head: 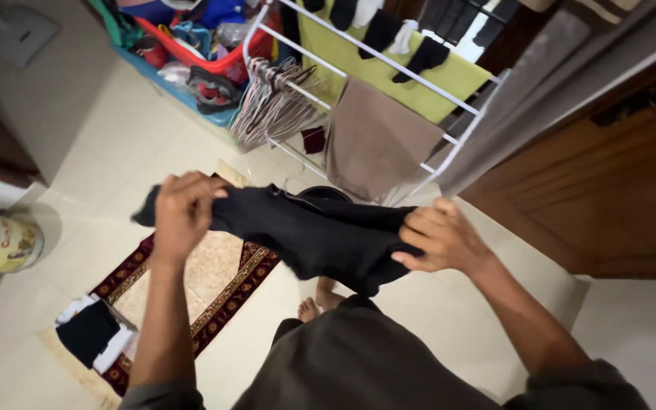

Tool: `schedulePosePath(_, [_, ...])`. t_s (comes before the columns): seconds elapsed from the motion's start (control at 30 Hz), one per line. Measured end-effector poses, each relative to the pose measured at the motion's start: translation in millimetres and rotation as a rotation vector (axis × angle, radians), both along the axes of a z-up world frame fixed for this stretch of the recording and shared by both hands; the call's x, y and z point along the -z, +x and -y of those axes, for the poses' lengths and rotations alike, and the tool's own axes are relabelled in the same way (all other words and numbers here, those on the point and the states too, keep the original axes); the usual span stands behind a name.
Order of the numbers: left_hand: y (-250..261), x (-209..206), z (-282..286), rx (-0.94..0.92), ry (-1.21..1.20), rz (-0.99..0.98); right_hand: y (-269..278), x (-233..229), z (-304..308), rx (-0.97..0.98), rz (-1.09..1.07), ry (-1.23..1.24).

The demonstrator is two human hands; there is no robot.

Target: Handling folded clothes, pouring water between bottles, and picking up laundry from a bucket near an ironing station.

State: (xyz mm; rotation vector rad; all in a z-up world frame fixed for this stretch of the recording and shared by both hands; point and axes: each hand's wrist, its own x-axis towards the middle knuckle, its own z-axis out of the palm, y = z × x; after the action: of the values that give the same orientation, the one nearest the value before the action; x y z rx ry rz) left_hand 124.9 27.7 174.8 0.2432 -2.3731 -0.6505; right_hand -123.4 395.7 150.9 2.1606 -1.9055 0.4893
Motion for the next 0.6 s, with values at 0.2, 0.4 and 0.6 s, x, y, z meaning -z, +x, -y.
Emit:
schedulePosePath(0.2, [-19,-17,-101,0.038,0.147,-0.242,46,-42,-6,0.220,-0.168,-0.305])
schedulePosePath(0.4, [-26,11,-122,0.177,0.229,-0.099,58,4,-43,0.502,0.016,-0.456])
schedulePosePath(0.6, [-52,75,-110,0.005,0.068,-0.055,43,7,-90,0.624,-0.070,-0.498])
